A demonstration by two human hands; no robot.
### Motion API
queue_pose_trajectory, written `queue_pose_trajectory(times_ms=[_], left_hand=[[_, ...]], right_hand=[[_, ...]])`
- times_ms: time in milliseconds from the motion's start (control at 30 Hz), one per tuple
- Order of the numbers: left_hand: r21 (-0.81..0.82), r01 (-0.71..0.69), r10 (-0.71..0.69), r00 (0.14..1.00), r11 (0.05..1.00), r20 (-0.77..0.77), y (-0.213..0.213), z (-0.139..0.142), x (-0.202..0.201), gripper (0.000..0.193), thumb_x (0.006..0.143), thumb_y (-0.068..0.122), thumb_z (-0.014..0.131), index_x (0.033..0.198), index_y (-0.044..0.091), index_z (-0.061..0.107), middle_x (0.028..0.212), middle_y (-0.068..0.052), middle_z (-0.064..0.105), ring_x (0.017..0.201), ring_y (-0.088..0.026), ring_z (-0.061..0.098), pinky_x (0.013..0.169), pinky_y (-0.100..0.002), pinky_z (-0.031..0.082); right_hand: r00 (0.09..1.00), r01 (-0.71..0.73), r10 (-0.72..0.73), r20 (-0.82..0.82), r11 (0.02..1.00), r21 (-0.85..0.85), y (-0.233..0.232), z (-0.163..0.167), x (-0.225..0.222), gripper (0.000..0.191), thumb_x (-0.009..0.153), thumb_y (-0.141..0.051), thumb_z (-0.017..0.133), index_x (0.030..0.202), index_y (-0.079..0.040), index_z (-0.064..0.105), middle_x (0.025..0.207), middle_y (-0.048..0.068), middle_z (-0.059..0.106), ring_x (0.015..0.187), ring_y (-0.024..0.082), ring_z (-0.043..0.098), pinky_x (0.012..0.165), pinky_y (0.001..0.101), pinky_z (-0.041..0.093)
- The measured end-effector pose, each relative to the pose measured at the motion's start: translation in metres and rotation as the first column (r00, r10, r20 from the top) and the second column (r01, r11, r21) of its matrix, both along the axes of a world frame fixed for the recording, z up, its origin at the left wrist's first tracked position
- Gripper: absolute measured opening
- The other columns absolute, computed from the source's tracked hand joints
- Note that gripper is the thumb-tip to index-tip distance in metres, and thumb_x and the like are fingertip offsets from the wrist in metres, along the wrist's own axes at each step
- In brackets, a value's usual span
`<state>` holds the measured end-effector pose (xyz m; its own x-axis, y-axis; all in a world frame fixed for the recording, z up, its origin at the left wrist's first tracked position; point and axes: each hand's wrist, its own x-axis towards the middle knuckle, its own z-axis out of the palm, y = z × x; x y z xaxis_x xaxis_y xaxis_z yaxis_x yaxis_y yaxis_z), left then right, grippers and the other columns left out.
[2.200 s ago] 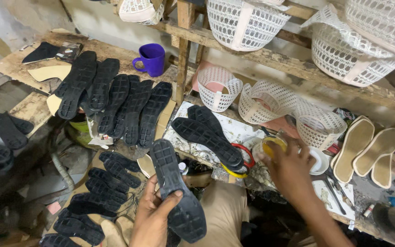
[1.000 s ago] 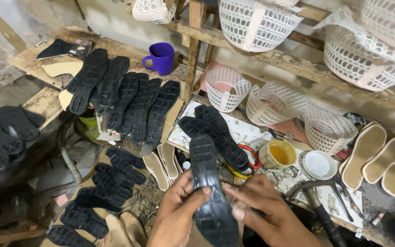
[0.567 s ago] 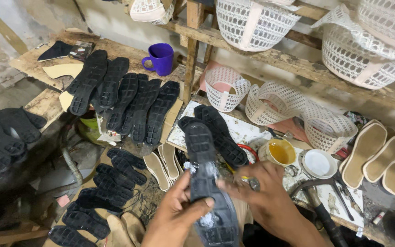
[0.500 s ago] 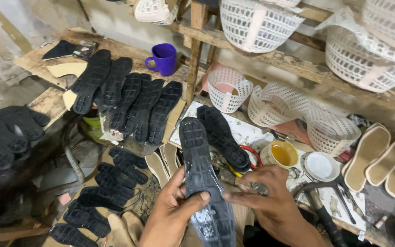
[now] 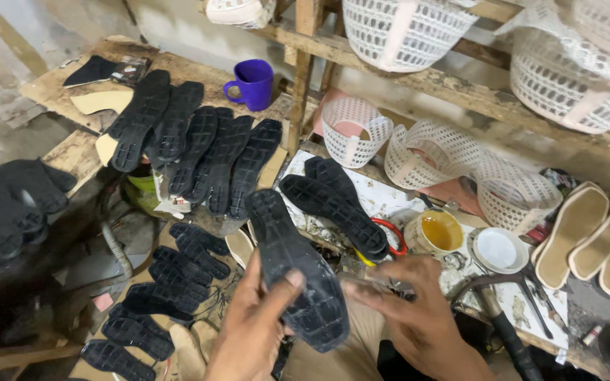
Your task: The person repeatedly applies a liquid adhesive to the bottom surface of black shoe soles using a small brush. They hold each sole in one hand, dip the brush into a container, and spread the adhesive across the sole before placing it aside and picking up the next one.
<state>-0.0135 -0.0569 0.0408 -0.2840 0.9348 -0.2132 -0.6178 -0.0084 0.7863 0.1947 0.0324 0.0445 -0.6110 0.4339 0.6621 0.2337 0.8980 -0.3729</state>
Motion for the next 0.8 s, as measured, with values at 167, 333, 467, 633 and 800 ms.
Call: queue_pose_trajectory(times_ms=[167, 333, 467, 633, 800], left_hand=[[0.022, -0.001, 0.0, 0.998, 1.0, 0.069, 0.003, 0.002, 0.008, 0.078, 0.076, -0.014, 0.064, 0.147, 0.011, 0.044, 0.109, -0.01, 0.069, 0.094, -0.017, 0.072, 0.079, -0.034, 0.062], [0.093, -0.06, 0.046, 0.988, 0.994, 0.146, 0.0, 0.0, -0.003, 0.065, 0.091, -0.011, 0.061, 0.15, 0.008, 0.04, 0.117, -0.016, 0.068, 0.101, -0.028, 0.074, 0.074, -0.049, 0.063], [0.057, -0.017, 0.011, 0.994, 0.998, 0.106, -0.001, 0.002, 0.015, 0.077, 0.078, -0.018, 0.063, 0.146, 0.012, 0.043, 0.109, -0.013, 0.068, 0.095, -0.02, 0.071, 0.074, -0.036, 0.063], [0.018, -0.123, 0.119, 0.983, 0.992, 0.142, 0.004, 0.011, 0.021, 0.074, 0.079, -0.016, 0.062, 0.143, 0.015, 0.042, 0.104, -0.013, 0.068, 0.09, -0.022, 0.072, 0.067, -0.038, 0.065], [-0.029, -0.198, 0.2, 0.963, 0.98, 0.183, 0.007, 0.018, 0.019, 0.071, 0.08, -0.012, 0.059, 0.141, 0.018, 0.038, 0.105, -0.013, 0.068, 0.081, -0.024, 0.074, 0.062, -0.043, 0.066]], right_hand=[[0.979, 0.074, -0.126, 0.16, 0.952, 0.296, 0.001, 0.001, -0.005, 0.05, 0.074, -0.009, 0.076, 0.121, -0.027, 0.076, 0.115, -0.007, 0.062, 0.1, 0.021, 0.051, 0.088, 0.0405, 0.036], [0.991, 0.092, -0.119, 0.067, 0.944, 0.318, -0.008, 0.0, -0.001, 0.058, 0.07, -0.01, 0.075, 0.123, -0.033, 0.073, 0.117, -0.01, 0.062, 0.099, 0.02, 0.049, 0.091, 0.0368, 0.036], [0.976, 0.145, -0.179, 0.121, 0.958, 0.248, -0.003, -0.005, -0.006, 0.061, 0.074, -0.004, 0.072, 0.128, -0.032, 0.071, 0.119, -0.005, 0.061, 0.104, 0.024, 0.05, 0.095, 0.0406, 0.036], [0.964, 0.135, -0.195, 0.183, 0.946, 0.296, -0.009, -0.009, 0.0, 0.059, 0.072, -0.006, 0.069, 0.127, -0.027, 0.073, 0.117, -0.006, 0.064, 0.101, 0.023, 0.051, 0.091, 0.0426, 0.034], [0.956, 0.217, -0.275, 0.106, 0.901, 0.376, -0.032, -0.024, 0.003, 0.042, 0.077, -0.019, 0.072, 0.12, -0.02, 0.076, 0.116, -0.008, 0.062, 0.102, 0.02, 0.049, 0.091, 0.0442, 0.033]])
